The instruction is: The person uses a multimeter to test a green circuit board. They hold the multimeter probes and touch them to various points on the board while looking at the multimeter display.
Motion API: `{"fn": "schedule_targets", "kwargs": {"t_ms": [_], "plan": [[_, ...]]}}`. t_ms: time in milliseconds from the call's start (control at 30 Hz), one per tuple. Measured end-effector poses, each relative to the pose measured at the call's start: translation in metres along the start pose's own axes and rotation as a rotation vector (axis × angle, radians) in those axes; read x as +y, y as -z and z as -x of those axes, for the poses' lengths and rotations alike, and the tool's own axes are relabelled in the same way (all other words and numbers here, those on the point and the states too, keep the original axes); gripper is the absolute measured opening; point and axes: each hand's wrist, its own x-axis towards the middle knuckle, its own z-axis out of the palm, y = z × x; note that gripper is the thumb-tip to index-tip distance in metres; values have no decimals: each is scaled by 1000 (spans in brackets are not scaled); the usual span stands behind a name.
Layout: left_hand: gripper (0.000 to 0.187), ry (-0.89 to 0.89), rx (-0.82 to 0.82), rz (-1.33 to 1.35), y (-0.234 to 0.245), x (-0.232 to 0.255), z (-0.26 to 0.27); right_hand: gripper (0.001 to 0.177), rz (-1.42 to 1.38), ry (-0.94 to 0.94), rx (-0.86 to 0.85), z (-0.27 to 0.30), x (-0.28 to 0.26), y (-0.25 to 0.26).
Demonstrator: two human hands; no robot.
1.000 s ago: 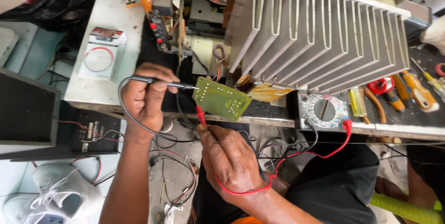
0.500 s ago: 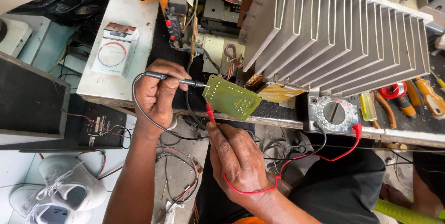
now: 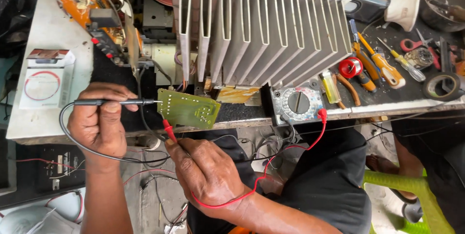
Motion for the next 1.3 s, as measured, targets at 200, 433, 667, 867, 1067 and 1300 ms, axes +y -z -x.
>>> {"fn": "schedule_targets", "kwargs": {"t_ms": [200, 433, 667, 867, 1067, 1300], "plan": [[15, 28, 33, -7, 1, -7, 6, 19, -35, 62, 47, -1, -2, 7], [18, 18, 47, -12, -2, -6, 4, 21, -5, 55, 20, -2, -2, 10], [24, -7, 8, -10, 4, 15, -8, 28, 26, 61, -41, -2, -7, 2], [22, 53, -40, 55, 11, 17, -9, 27, 119, 60, -7, -2, -12, -7], [22, 102, -64, 93, 16, 18, -9, 23, 168, 40, 19, -4, -15, -12], [24, 71, -95, 107, 20, 19, -9, 24, 231, 36, 39, -4, -13, -16]]}}
